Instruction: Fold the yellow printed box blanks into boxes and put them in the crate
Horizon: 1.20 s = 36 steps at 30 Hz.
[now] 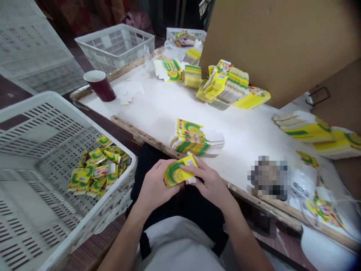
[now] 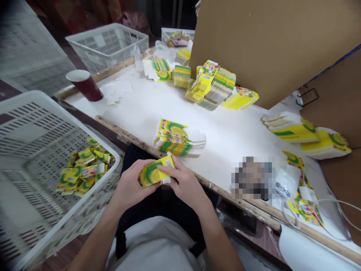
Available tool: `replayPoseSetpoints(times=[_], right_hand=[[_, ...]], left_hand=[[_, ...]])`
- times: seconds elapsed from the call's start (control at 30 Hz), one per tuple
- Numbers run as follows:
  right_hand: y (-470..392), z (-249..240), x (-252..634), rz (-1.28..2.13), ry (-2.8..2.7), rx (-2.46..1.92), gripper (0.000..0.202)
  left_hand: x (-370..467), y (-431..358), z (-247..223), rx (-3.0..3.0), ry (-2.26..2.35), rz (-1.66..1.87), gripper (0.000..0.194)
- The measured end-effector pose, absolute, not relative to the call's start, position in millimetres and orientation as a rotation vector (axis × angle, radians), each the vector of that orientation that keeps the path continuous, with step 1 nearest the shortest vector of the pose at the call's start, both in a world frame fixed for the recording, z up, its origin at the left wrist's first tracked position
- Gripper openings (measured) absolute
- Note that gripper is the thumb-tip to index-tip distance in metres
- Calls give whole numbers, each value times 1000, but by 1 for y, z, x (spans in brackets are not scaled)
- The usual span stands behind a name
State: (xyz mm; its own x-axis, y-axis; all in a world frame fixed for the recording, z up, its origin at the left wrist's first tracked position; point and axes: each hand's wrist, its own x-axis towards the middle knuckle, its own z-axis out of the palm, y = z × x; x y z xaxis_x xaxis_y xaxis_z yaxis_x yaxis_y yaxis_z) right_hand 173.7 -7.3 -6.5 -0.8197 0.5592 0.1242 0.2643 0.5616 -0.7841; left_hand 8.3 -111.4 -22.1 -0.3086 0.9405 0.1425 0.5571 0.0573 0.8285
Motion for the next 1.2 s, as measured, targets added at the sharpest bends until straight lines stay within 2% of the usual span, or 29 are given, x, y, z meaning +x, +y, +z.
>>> replayPoseSetpoints(times=[0.17, 0.33, 0.5, 0.6, 0.7, 0.8, 0.87, 0.9, 0.97, 1.03, 1.1, 1.2], right_hand=[[6, 1, 181, 1284, -2489, -555, 34], [-10, -8, 172, 1240, -2257, -763, 25], [-15, -15, 170, 1387, -2224, -717, 56], [-13, -17, 170, 1517, -2022, -686, 50], [-19, -18, 165, 1445, -2002, -711, 41], [-24, -18, 161, 1439, -2067, -695, 58], [-19, -15, 163, 1447, -2060, -695, 71], [-13, -13, 165, 1410, -2044, -716, 72], [5, -6, 173, 1236, -2006, -790, 60], [27, 2, 178, 981, -1965, -877, 43], [49, 7, 176, 740, -1979, -931, 33], [74, 3, 160, 532, -2230, -985, 39]], left_hand=[[10, -112, -20, 1507, 1807, 1125, 50], [14, -109, -19, 1513, 1849, 1141, 48], [13, -111, -19, 1485, 1869, 1147, 48], [14, -111, -17, 1465, 1845, 1171, 49], [15, -111, -16, 1494, 1847, 1177, 49], [4, -117, -17, 1517, 1927, 1158, 47], [-16, -127, -17, 1465, 2175, 1201, 48], [-28, -134, -17, 1403, 2373, 1232, 51], [-55, -147, -15, 1141, 2833, 1258, 62], [-75, -156, -14, 868, 3125, 1197, 87], [-83, -158, -16, 776, 3154, 1183, 98], [-72, -146, -26, 982, 2932, 1276, 89]])
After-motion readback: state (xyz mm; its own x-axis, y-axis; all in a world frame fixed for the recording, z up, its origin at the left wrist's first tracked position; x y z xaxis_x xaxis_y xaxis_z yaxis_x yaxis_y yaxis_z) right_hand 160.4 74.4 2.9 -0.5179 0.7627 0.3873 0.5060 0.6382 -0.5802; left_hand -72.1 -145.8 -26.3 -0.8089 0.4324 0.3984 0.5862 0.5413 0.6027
